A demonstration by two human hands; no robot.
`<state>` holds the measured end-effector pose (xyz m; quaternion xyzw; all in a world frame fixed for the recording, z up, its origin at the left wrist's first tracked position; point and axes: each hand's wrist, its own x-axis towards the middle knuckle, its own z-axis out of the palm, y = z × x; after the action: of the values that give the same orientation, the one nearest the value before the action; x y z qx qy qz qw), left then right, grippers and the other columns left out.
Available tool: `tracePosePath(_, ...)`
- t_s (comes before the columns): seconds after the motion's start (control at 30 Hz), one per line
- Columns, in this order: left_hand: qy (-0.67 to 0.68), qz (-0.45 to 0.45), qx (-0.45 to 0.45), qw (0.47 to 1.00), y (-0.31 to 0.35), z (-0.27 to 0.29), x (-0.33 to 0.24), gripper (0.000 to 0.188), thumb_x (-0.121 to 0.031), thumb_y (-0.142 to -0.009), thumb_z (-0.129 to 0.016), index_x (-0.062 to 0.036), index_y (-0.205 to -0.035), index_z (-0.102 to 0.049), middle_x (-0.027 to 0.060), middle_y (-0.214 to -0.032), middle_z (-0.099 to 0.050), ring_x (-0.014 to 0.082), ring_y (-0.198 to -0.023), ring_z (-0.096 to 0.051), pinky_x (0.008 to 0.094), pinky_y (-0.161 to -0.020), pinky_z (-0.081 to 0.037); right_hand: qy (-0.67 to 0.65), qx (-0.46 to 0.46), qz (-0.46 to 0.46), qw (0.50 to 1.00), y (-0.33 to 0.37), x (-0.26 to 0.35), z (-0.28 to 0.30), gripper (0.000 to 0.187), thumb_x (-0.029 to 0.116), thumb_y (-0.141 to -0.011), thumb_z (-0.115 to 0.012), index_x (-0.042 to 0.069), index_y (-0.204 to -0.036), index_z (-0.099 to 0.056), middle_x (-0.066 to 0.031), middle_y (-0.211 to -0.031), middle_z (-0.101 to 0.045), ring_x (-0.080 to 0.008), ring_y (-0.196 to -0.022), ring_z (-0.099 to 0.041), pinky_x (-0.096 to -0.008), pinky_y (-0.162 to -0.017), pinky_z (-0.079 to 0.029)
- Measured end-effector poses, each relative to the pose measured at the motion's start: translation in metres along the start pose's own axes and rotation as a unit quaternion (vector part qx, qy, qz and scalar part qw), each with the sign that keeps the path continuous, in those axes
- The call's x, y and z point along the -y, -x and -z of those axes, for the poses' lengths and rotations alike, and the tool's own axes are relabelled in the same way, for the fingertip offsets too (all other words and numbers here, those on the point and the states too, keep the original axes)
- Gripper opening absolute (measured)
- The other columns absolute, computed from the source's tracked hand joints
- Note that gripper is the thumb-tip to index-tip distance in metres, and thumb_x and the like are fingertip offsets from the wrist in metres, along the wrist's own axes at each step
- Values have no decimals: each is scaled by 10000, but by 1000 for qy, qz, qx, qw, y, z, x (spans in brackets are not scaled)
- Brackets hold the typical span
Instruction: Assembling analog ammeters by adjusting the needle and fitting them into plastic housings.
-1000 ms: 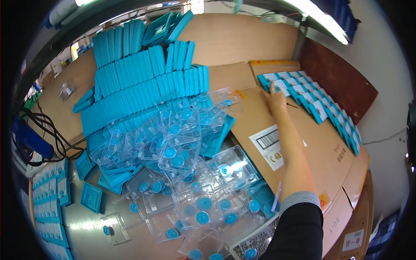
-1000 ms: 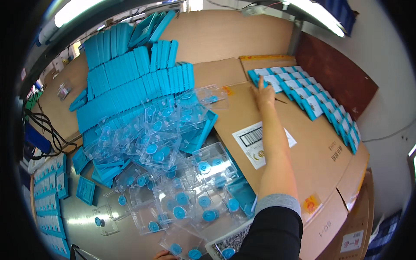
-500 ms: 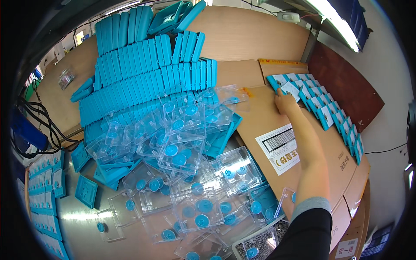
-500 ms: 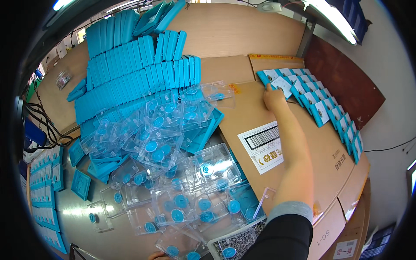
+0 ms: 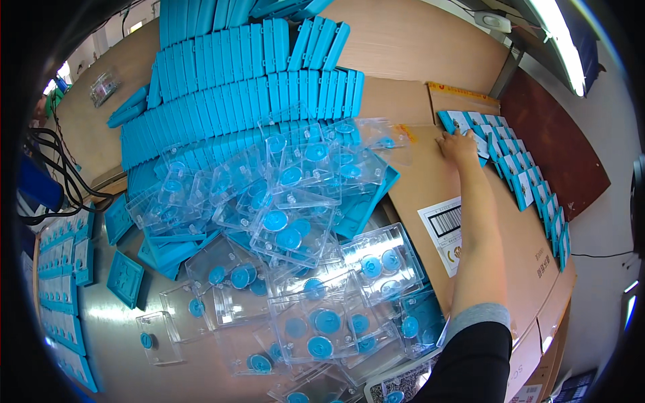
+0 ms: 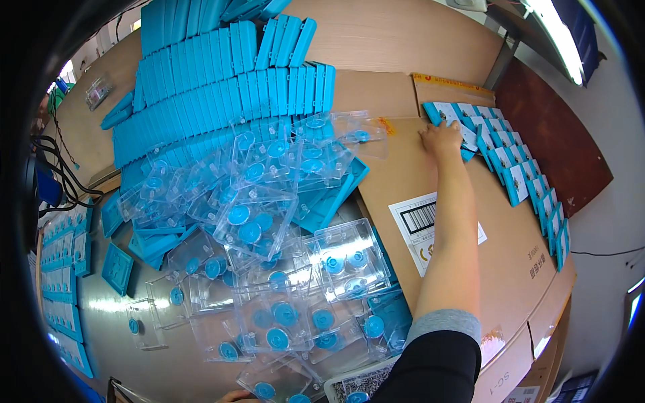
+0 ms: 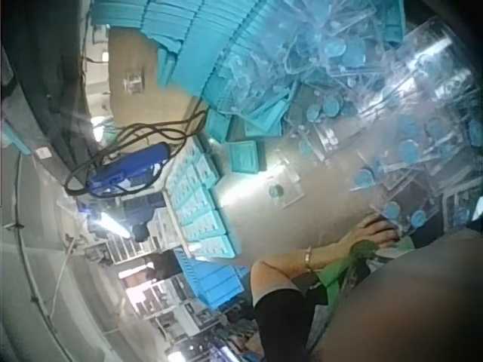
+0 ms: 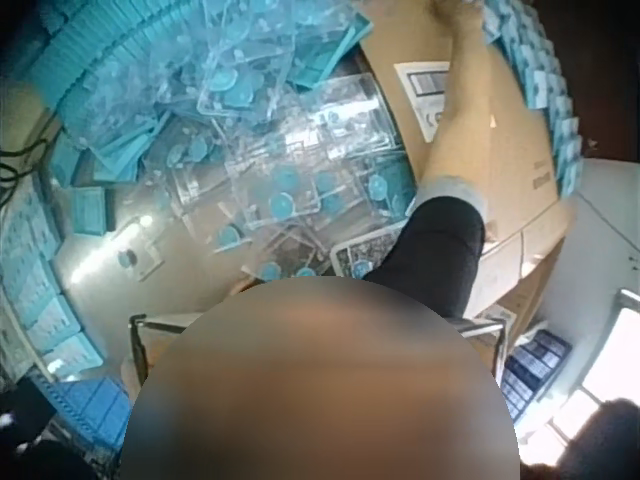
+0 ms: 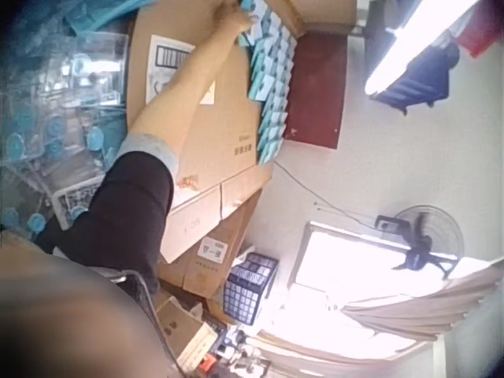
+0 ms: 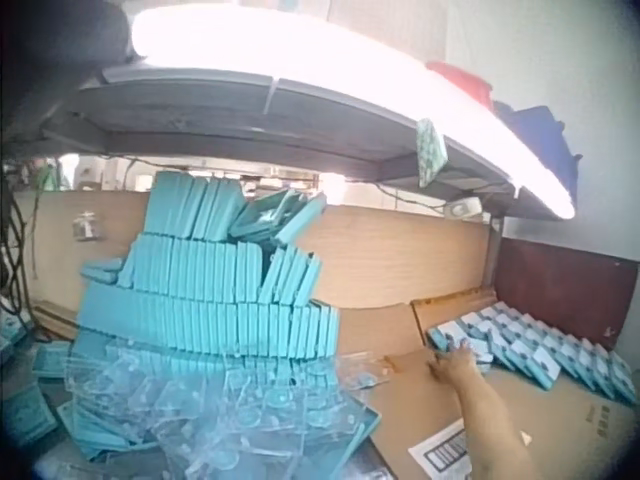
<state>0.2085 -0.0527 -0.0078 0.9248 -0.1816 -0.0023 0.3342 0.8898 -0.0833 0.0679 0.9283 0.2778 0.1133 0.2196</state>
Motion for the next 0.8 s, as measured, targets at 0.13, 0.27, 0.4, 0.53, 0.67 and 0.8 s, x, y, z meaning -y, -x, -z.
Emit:
tracePosePath(0.13, 32, 16, 7, 999, -5, 2, 5, 396, -239, -785, -552, -63, -1135, -608, 109, -1201, -553, 304, -1149, -460, 547, -1023, -250, -13, 1, 15, 1000, 8, -5, -14, 516, 504, -935, -329, 139, -1196, -584, -152, -1246, -548, -419, -1184, -448, -533, -974, -344)
tracePosePath(0.27, 21, 8, 10, 1000, -9, 5, 2, 397, -238, -786, -547, -78, -1146, -604, 107, -1197, -551, 302, -1143, -462, 556, -1007, -264, -66, 20, 59, 996, 91, -1, 18, 520, 506, -925, -360, 132, -1224, -565, -159, -1331, -465, -498, -1206, -372, -567, -958, -375)
tracePosePath(0.4, 3, -15, -18, 1000, -11, 5, -2, 400, -251, -769, -545, -107, -1136, -610, 89, -1196, -553, 287, -1136, -469, 564, -999, -267, -206, -36, 154, 966, 183, -1, 21, 533, 527, -903, -423, 124, -1220, -570, -194, -1355, -428, -465, -1185, -418, -512, -968, -392)
tracePosePath(0.53, -43, -38, -52, 997, -6, -7, 7, 399, -261, -731, -549, -143, -1105, -625, 46, -1174, -565, 262, -1115, -487, 553, -983, -285, -283, -23, 174, 943, 253, -4, 44, 531, 521, -873, -500, 144, -1241, -565, -190, -1345, -445, -397, -1183, -457, -465, -941, -427)
tracePosePath(0.67, -52, -31, -62, 996, -5, -9, 5, 374, -263, -729, -550, -146, -1074, -636, 31, -1153, -576, 251, -1088, -502, 542, -965, -304, -475, -34, 50, 878, 230, -43, 49, 356, 312, -807, -657, 108, -1097, -630, -177, -1202, -549, -361, -1021, -565, -421, -810, -494)
tracePosePath(0.8, -26, -36, -61, 997, -16, -2, 6, 385, -272, -732, -549, -139, -1084, -631, 36, -1158, -574, 247, -1078, -507, 541, -957, -311, -122, -337, -95, 929, 159, -115, -51, 433, 280, -777, -683, 92, -1152, -574, -137, -994, -617, -341, -784, -639, -392, -683, -530)
